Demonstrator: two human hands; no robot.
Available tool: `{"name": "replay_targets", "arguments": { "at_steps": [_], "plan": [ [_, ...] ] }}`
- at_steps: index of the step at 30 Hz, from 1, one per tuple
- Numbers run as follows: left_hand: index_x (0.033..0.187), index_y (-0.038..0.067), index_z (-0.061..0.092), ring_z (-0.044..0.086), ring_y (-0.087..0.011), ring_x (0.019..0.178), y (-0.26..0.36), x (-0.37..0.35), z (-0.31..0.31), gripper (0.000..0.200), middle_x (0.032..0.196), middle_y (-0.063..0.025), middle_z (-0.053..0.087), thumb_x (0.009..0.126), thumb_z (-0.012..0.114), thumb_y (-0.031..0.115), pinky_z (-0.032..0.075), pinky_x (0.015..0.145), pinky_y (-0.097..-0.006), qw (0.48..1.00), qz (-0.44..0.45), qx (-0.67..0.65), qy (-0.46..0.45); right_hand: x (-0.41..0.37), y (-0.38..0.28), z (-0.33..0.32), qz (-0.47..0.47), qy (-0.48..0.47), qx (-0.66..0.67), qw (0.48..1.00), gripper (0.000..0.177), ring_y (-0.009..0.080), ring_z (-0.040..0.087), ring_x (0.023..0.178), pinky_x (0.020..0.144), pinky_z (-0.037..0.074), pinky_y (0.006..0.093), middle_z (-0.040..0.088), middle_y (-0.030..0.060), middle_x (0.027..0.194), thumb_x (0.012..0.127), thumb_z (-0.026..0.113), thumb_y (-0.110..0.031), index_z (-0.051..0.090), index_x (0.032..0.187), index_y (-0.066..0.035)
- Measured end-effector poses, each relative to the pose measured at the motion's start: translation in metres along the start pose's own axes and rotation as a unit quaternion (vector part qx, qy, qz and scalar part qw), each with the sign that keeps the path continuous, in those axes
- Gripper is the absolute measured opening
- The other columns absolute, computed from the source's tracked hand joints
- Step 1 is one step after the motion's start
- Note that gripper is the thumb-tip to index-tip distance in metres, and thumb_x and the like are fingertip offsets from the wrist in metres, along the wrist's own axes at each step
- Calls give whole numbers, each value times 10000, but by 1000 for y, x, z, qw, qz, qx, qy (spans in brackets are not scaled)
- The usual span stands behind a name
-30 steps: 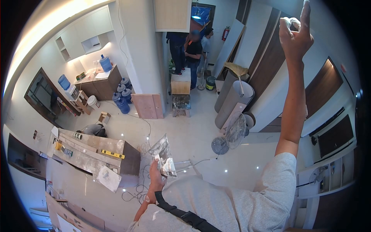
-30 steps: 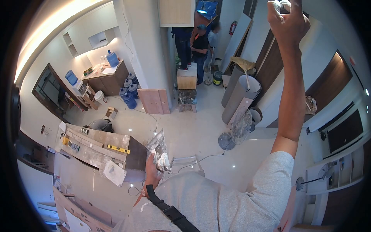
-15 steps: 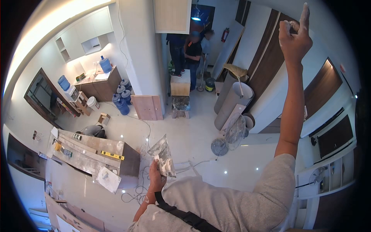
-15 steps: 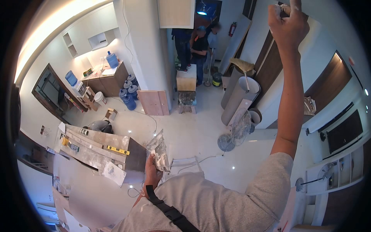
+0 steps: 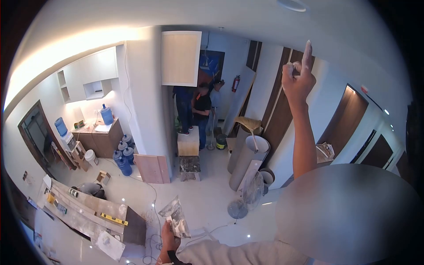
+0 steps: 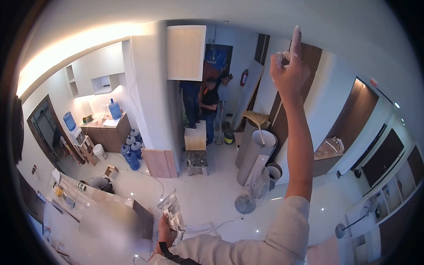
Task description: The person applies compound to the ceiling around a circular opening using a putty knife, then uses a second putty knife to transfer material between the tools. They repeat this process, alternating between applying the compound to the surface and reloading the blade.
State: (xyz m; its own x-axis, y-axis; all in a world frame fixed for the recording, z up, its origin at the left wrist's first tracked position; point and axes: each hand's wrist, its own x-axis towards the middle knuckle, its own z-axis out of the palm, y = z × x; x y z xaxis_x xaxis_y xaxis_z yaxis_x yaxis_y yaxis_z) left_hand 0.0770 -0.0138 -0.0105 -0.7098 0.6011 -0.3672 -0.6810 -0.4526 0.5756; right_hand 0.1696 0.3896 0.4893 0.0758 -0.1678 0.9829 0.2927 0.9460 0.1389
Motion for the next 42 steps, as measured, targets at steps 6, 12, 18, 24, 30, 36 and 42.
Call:
{"name": "replay_targets", "arguments": {
  "at_steps": [6, 12, 18, 24, 30, 36, 42],
  "plan": [
    [1161, 42, 529, 661, -221, 907, -4, -2, 4, 281, 1042, -82, 629, 954, 442, 211, 546, 770, -361, 998, 55, 8, -36, -76, -17, -12, -18, -196, 4, 980, 717, 257, 670, 901, 698, 524, 346, 617, 178, 1220, 822, 582, -115, 295, 1469, 2],
    [1140, 45, 533, 667, -239, 879, 6, 0, 10, 265, 1023, -93, 635, 948, 438, 202, 559, 770, -385, 996, 42, 1, -75, -247, -69, -24, 170, -616, 279, 716, 802, 318, 354, 1384, 1133, 272, 392, 308, 229, 1513, 884, 625, -267, 191, 1495, 18],
    [1171, 34, 523, 668, -236, 883, 24, 10, 32, 280, 1032, -96, 636, 948, 443, 183, 563, 783, -378, 992, 40, 24, -114, -295, -135, -48, 29, -463, 107, 879, 740, 416, 204, 1424, 1121, 263, 471, 85, 278, 1555, 874, 655, -203, 255, 1484, -75],
    [1202, 3, 513, 665, -230, 899, 37, -15, 78, 314, 1056, -117, 631, 959, 440, 187, 560, 791, -361, 989, 14, 5, -146, -242, -136, -50, 249, -342, 287, 859, 640, 381, 422, 1323, 1080, 347, 428, 395, 207, 1463, 889, 610, -186, 347, 1459, -65],
    [1284, 18, 492, 660, -192, 893, 34, -18, 78, 379, 1085, -95, 638, 982, 461, 245, 549, 767, -333, 987, 21, 41, -154, -236, -129, -55, 138, -373, 195, 897, 644, 415, 383, 1335, 1099, 314, 436, 351, 255, 1472, 869, 620, -180, 362, 1441, -32],
    [1277, -6, 471, 663, -207, 898, 23, -13, 65, 366, 1103, -121, 620, 985, 447, 211, 559, 770, -329, 991, -4, 32, -128, -292, -135, -63, 331, -375, 273, 821, 616, 314, 415, 1339, 1097, 314, 383, 422, 171, 1463, 884, 647, -193, 403, 1422, -20],
    [1315, -17, 467, 658, -199, 937, 18, -6, 54, 402, 1169, -121, 616, 986, 442, 213, 540, 819, -315, 991, -9, 38, -125, -407, -203, -102, 578, -486, 518, 402, 728, 272, 466, 1286, 1056, 352, 404, 413, 116, 1477, 947, 478, -556, 297, 1501, -119]
  ]
}}
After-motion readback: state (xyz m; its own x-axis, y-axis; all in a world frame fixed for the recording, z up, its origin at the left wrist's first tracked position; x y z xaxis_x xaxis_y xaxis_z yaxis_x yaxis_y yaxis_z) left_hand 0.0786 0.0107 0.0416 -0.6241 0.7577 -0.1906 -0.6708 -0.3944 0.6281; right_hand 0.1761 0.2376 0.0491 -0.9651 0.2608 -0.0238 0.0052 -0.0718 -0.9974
